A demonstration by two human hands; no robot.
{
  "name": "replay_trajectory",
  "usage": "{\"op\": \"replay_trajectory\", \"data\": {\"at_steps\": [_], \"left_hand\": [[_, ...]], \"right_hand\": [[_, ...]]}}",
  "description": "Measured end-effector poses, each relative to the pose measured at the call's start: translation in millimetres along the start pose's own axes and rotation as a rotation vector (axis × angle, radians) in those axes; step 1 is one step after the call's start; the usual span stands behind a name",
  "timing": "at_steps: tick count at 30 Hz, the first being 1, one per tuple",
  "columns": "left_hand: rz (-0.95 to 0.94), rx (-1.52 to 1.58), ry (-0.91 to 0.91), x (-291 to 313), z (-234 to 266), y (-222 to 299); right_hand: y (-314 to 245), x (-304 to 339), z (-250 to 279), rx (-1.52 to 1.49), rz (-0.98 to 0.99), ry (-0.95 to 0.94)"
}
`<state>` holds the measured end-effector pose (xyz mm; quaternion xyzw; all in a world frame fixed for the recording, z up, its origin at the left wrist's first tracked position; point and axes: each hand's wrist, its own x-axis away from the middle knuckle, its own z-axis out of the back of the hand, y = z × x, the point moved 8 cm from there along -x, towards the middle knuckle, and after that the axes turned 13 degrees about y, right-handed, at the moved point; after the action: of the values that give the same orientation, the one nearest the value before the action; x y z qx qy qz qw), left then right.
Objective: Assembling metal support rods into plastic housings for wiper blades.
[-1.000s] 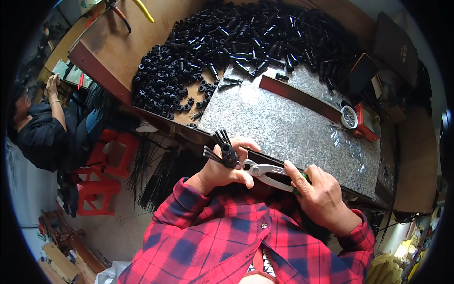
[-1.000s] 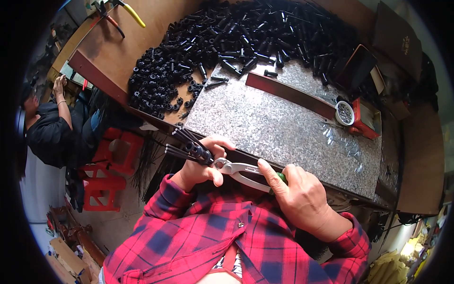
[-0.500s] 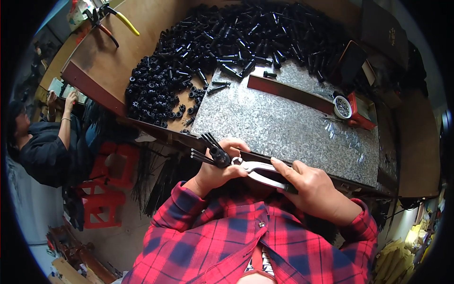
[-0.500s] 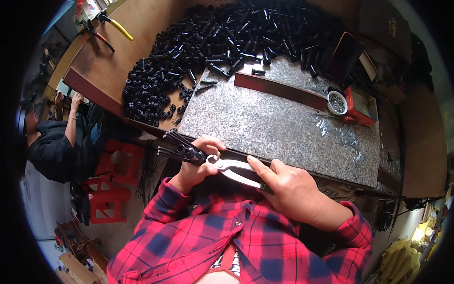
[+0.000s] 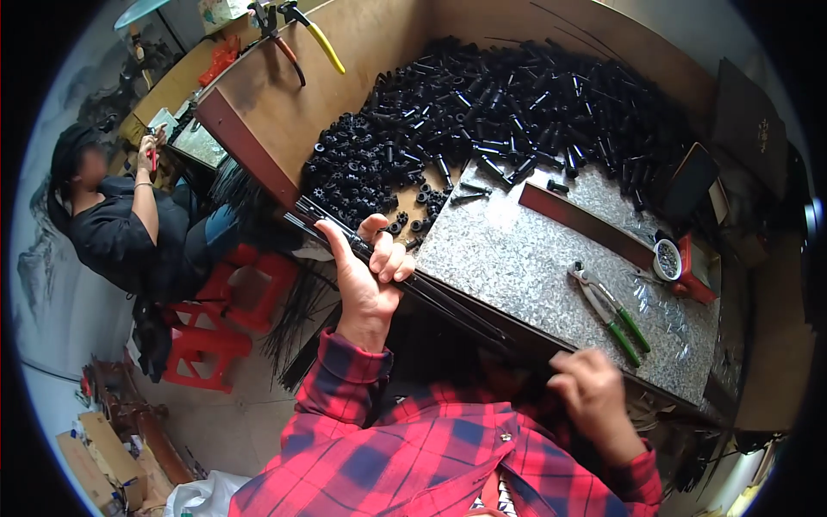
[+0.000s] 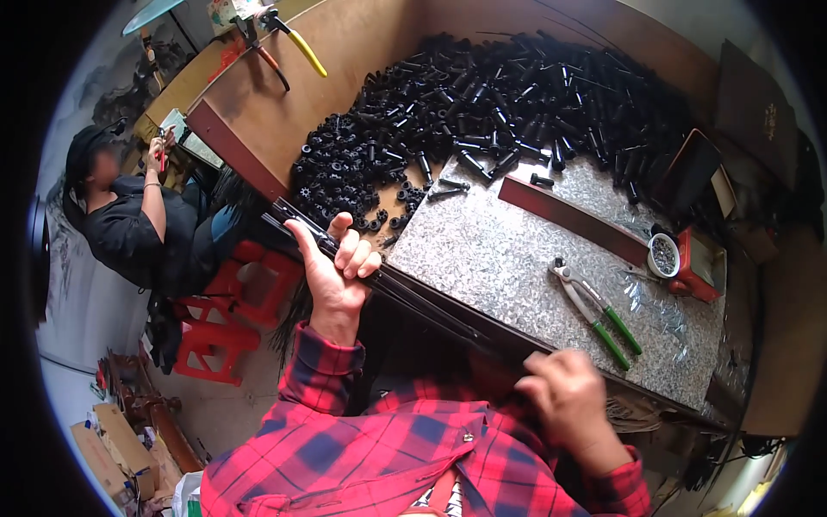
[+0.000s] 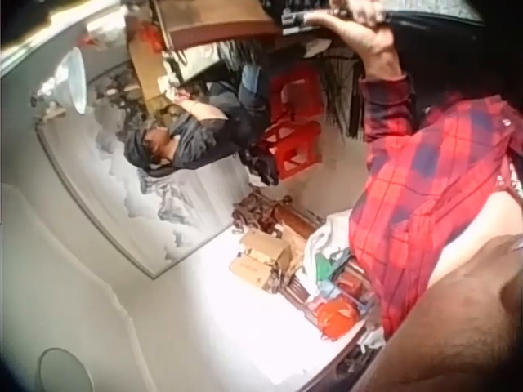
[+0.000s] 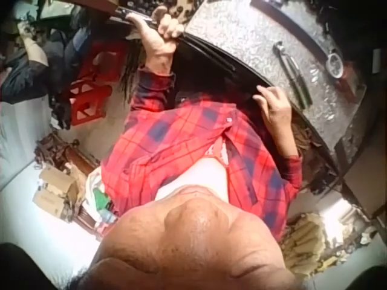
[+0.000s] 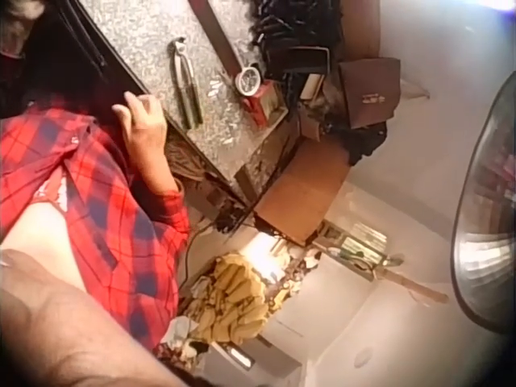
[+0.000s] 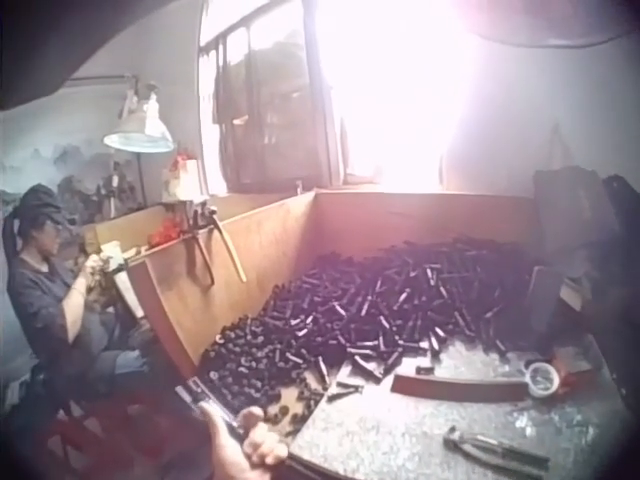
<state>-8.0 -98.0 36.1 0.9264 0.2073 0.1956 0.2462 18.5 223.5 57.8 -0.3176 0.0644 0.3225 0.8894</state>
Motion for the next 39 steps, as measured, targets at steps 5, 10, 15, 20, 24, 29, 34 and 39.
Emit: {"op": "replay_trajectory", "data": {"at_steps": [5, 10, 15, 20, 24, 29, 34, 39], "left_hand": [[0.140, 0.137, 0.023, 6, -12, -18], [0.280, 0.262, -0.041, 23, -28, -43], [0.540, 0.155, -0.089, 88, -54, -102], [0.987, -0.344, -0.963, 172, -50, -145], [0.553, -0.727, -1.270, 167, -58, -135], [0.098, -0.872, -1.174, 139, -101, -92], [-0.201, -0.836, -0.828, 111, -138, -54], [-0.116, -0.487, -0.670, 100, -157, -42]], "right_hand": [[-3, 44, -84, -0.786, -0.364, -0.339], [7, 39, -61, -1.212, -0.630, -0.061], [-21, 1, 104, -0.829, 0.018, 0.570], [-49, -17, 205, -0.433, 0.082, 0.848], [-55, -49, 161, -0.614, -0.143, 0.445], [-25, -52, 29, -0.433, -0.127, -0.110], [-6, -27, -39, -0.510, -0.170, -0.188], [-15, -34, -48, -0.473, -0.201, -0.256]]}}
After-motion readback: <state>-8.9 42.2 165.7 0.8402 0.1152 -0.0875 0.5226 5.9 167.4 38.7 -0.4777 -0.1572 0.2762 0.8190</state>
